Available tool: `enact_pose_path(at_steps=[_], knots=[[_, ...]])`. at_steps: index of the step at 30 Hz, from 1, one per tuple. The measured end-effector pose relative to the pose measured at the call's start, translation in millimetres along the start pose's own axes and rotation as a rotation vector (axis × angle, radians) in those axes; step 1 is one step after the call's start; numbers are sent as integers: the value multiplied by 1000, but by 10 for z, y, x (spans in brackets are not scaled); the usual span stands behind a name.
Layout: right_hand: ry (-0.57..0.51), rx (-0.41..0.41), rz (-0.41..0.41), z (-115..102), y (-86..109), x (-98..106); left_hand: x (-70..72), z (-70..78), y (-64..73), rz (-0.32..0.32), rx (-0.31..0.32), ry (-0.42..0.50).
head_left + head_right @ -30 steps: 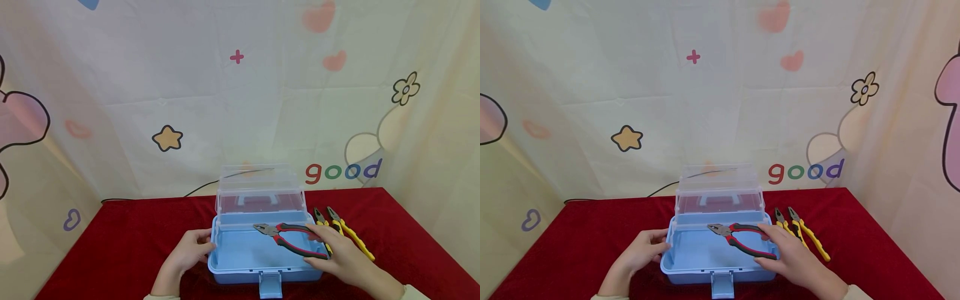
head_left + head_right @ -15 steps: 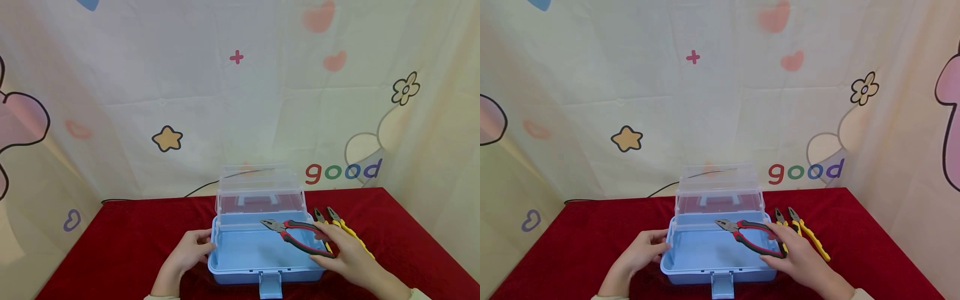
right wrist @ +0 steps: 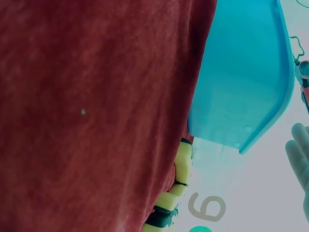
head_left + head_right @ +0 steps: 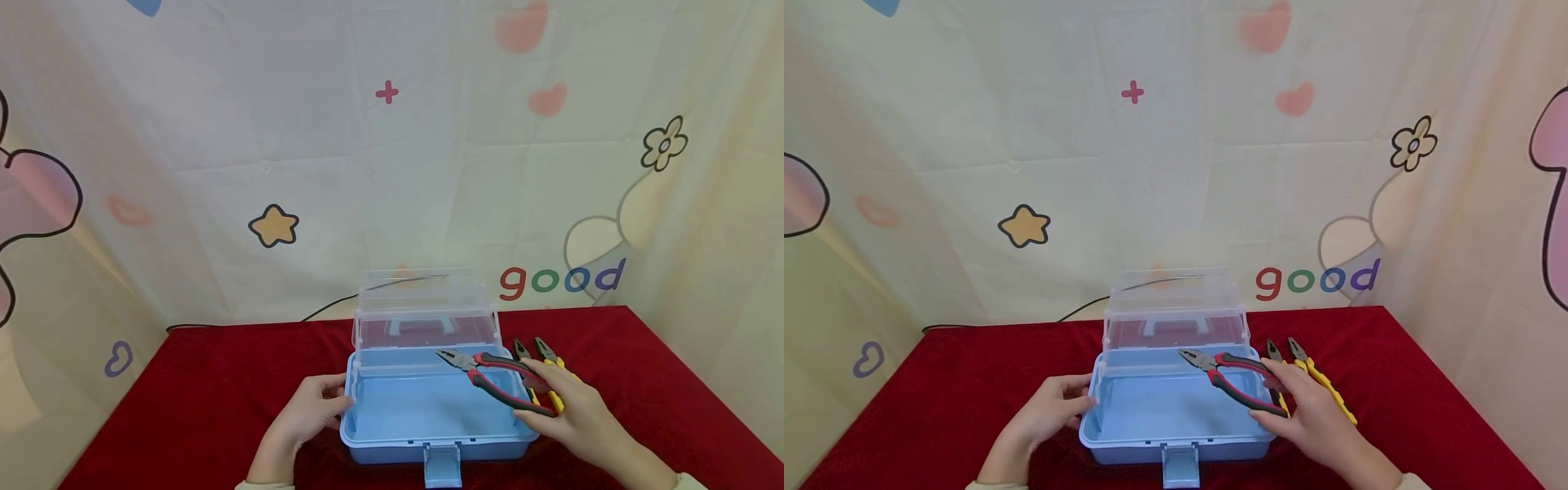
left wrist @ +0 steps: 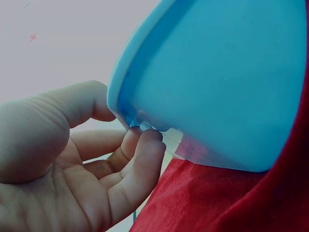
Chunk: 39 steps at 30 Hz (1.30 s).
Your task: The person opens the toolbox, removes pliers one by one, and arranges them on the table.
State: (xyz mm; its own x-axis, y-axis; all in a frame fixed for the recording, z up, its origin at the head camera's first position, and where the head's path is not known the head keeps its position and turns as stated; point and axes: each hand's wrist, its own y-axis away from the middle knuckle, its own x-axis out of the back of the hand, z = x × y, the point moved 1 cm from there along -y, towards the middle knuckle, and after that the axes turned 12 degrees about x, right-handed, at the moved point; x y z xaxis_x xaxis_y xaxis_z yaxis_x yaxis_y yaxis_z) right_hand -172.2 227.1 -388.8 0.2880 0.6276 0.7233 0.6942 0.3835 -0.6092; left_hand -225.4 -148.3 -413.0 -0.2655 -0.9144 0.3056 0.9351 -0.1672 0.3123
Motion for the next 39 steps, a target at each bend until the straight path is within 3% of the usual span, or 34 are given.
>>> enact_pose_path(at_steps=[39], knots=[[89, -122, 51, 210, 101, 144, 23, 22, 15, -16, 10, 3]])
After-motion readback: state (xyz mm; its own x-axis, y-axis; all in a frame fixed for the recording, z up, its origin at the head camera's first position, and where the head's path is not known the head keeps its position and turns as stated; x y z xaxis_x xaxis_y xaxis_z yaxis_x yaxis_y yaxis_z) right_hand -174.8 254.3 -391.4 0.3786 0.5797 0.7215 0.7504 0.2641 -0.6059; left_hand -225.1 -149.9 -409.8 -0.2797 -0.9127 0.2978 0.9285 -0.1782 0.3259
